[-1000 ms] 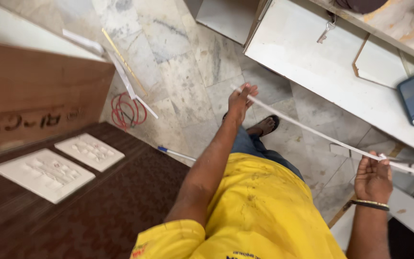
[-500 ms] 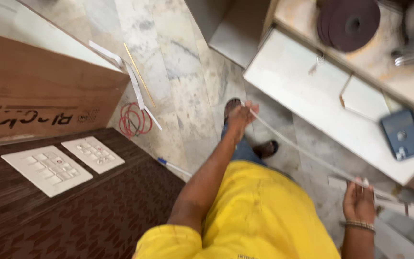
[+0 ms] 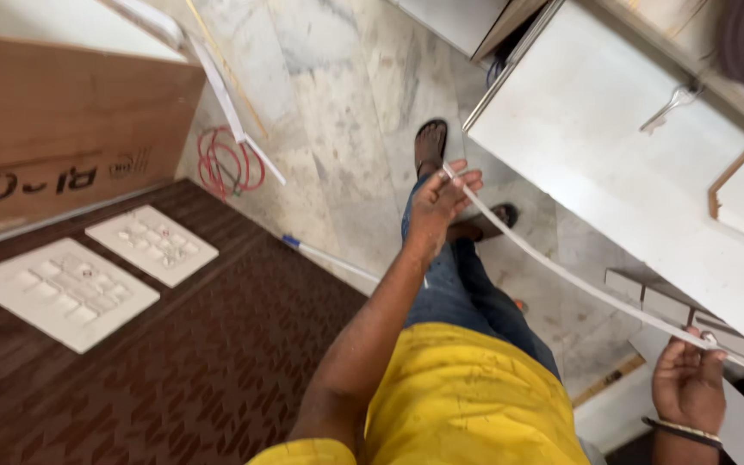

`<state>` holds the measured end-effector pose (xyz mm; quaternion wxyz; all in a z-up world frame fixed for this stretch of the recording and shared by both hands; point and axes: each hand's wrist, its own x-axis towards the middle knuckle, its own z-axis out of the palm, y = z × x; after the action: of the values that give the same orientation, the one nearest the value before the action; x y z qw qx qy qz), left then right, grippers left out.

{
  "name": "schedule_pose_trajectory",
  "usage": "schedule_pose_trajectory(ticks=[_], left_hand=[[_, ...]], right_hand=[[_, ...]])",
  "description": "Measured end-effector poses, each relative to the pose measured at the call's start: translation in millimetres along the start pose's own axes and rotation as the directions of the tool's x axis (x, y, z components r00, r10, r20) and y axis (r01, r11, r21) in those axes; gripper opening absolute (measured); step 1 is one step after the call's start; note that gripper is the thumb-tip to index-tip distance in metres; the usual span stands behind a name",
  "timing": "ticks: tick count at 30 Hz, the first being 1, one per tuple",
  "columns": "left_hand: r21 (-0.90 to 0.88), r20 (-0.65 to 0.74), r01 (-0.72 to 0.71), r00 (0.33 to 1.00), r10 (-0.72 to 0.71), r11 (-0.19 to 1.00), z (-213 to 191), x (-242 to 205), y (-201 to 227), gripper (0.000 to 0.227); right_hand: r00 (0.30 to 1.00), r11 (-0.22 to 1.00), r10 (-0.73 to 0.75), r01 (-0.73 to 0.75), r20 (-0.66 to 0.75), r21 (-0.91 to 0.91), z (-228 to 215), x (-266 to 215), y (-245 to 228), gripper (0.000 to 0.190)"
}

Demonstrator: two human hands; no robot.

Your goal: The person applies adhesive to a white plastic strip using a small stick, then presses the strip onto the edge of a wooden drawer front. They smooth the strip along the edge and later apply masking tape to secure the banded edge.

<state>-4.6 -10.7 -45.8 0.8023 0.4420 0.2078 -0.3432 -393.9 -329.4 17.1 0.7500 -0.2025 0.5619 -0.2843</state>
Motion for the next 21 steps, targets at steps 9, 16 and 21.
schedule_pose_trajectory(ticks=[9,16,21], left_hand=[[0.115,-0.042,-0.032,0.998,0.037,0.993,29.3,0.1,30.9,0.044],[0.119,-0.073,-0.048,0.996,0.057,0.992,47.5,6.0,37.8,0.036],[0.017,-0.063,-0.073,0.995,0.074,0.997,42.1,25.8,12.9,0.034]], right_hand=[[0.998,0.992,-0.056,0.057,-0.014,0.115,6.3,-3.8,6.6,0.030],[0.995,0.987,-0.099,0.095,0.020,0.127,22.7,-2.7,-5.5,0.028],[0.991,0.991,-0.112,0.106,0.070,0.083,28.9,11.4,-16.0,0.028]])
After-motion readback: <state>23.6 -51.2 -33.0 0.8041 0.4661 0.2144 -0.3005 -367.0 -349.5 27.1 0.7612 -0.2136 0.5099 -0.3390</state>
